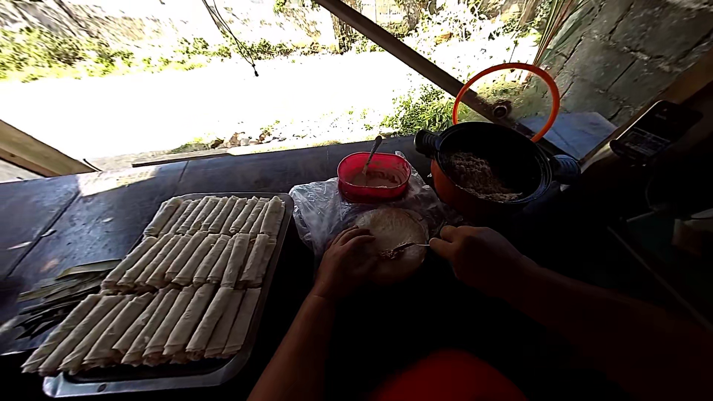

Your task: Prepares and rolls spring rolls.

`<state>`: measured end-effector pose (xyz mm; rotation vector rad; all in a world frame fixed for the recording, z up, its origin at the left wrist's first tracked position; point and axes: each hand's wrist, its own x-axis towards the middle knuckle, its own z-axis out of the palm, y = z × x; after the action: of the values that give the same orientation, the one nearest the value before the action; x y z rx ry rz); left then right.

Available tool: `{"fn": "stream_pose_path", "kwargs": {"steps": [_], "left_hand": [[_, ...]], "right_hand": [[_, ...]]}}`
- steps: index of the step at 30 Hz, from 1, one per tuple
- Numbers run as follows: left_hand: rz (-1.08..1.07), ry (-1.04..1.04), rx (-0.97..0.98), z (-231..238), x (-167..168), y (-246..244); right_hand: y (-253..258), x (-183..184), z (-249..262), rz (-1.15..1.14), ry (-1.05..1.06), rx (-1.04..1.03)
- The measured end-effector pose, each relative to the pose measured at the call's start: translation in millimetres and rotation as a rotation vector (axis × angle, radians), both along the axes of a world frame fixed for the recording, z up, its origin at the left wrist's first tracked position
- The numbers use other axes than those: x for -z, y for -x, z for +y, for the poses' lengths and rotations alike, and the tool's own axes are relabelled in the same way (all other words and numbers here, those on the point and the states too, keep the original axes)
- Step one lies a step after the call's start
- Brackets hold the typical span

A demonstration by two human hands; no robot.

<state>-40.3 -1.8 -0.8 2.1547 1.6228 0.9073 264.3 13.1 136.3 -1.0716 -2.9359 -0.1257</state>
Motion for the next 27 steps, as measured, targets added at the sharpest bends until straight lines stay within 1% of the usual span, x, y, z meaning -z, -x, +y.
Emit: {"fn": "stream_pose_path", "kwargs": {"steps": [4,6,9,14,18,23,27], "left_hand": [[-0.015,-0.016,0.009,1,1,0],[-0.018,-0.011,0.008,1,0,0],[-0.018,-0.001,0.005,0,1,0],[-0.017,-0.001,0.001,0,0,0],[-0.017,-0.011,0.003,1,1,0],[-0.025,-0.008,0.0,-1,-1,0],[-0.069,-0.006,0.013,-2,-2,1]], "right_hand": [[7,9,-8,-0.014,-0.027,-0.014],[9,4,-9,-0.048,-0.028,0.026],[5,-8,-5,-0.08,0.049,0.085],[-1,-6,4,-0.005,0.02,0.115],[-1,3,5,-0.024,0.045,0.093],[-1,-8,1,0.014,-0.029,0.077],[-5,-18,5,0.066,-0.025,0.111]]}}
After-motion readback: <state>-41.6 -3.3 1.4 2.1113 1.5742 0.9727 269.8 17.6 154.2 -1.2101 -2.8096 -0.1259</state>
